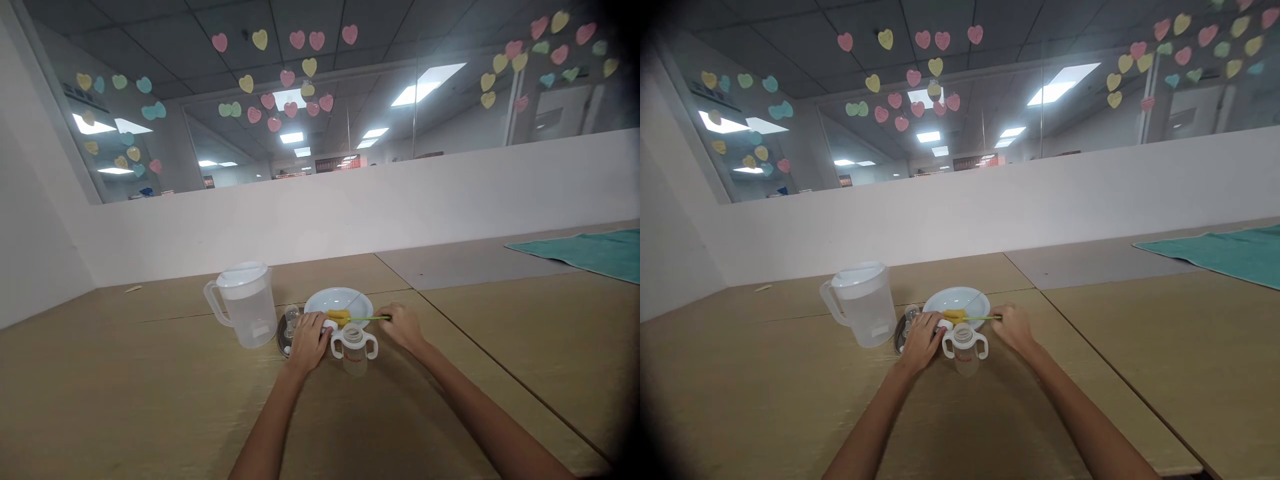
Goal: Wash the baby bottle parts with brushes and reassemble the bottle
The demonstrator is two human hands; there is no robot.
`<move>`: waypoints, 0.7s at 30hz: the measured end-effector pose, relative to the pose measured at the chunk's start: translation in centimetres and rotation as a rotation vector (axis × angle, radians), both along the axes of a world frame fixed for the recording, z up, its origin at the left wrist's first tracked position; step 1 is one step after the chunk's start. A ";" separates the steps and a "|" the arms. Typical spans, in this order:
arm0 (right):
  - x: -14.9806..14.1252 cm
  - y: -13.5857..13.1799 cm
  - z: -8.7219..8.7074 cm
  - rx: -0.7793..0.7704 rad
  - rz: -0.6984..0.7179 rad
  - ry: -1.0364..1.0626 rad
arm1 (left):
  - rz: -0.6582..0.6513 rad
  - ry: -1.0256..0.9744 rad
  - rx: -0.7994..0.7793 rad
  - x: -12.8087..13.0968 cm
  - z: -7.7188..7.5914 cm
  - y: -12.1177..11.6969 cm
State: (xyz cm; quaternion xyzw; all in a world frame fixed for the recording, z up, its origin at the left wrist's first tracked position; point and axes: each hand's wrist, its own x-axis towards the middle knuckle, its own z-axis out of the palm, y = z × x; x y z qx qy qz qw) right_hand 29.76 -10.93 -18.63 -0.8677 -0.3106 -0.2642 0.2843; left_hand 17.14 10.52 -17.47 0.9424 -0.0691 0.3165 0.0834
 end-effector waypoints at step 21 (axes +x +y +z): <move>0.1 0.1 -0.4 0.527 0.216 0.286 | 0.045 -0.104 -0.151 0.3 -0.5 0.5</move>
